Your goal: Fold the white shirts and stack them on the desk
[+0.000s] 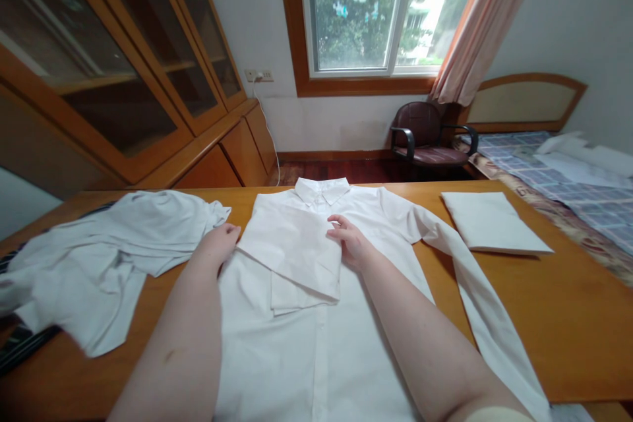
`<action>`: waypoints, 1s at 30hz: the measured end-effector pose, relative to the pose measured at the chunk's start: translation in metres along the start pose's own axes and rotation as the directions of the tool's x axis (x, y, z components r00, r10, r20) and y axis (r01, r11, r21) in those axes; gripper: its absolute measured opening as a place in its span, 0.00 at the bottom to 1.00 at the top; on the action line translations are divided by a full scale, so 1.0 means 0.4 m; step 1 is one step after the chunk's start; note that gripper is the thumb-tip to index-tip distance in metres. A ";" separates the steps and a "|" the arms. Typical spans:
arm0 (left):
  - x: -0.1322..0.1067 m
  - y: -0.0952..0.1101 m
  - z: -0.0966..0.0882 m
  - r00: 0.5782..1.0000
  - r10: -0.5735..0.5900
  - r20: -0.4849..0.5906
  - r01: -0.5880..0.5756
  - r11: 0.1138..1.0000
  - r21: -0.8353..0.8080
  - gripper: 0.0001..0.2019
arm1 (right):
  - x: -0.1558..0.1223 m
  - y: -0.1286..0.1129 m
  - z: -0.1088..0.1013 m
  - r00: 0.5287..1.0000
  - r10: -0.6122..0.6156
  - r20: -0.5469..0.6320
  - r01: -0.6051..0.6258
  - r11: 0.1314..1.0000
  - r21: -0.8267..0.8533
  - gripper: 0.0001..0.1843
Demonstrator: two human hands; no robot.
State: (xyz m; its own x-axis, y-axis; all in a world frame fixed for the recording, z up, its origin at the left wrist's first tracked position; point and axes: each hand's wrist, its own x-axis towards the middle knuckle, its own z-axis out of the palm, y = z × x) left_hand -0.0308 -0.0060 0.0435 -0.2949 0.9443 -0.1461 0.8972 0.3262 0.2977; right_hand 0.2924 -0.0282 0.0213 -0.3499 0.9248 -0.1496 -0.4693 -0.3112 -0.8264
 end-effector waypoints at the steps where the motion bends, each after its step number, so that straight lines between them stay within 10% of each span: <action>1: 0.005 0.000 0.008 1.000 -0.006 -0.007 0.006 1.000 0.010 0.19 | 0.001 -0.001 -0.002 1.000 -0.023 0.001 0.023 0.999 0.025 0.24; 10: 0.042 -0.006 0.058 0.998 0.058 0.007 -0.057 0.995 -0.077 0.15 | 0.016 -0.006 -0.010 0.968 -0.175 -0.181 0.193 0.977 0.087 0.21; 16: 0.048 -0.012 0.058 0.998 0.066 -0.025 -0.066 0.997 -0.028 0.13 | 0.036 0.011 -0.026 0.846 -0.281 -0.453 0.301 0.953 -0.030 0.20; 20: 0.051 -0.006 0.061 0.998 0.051 -0.042 -0.052 0.998 -0.025 0.13 | 0.025 -0.001 -0.034 0.928 -0.146 -0.343 0.100 0.984 -0.148 0.18; 25: 0.052 -0.003 0.066 0.998 0.043 -0.049 -0.043 0.999 -0.013 0.12 | -0.014 -0.040 -0.040 0.974 0.217 0.072 -0.199 0.959 -0.204 0.14; 30: 0.052 -0.005 0.069 0.998 0.039 -0.053 -0.038 0.999 0.007 0.13 | -0.013 -0.057 -0.064 0.977 0.072 0.199 -0.058 0.995 -0.075 0.21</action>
State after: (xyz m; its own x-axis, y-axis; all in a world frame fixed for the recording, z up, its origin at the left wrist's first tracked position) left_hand -0.0296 0.0118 0.0139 -0.2769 0.9572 -0.0842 0.9101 0.2894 0.2966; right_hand 0.3255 -0.0202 0.0269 -0.5370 0.8379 -0.0980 -0.3857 -0.3472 -0.8548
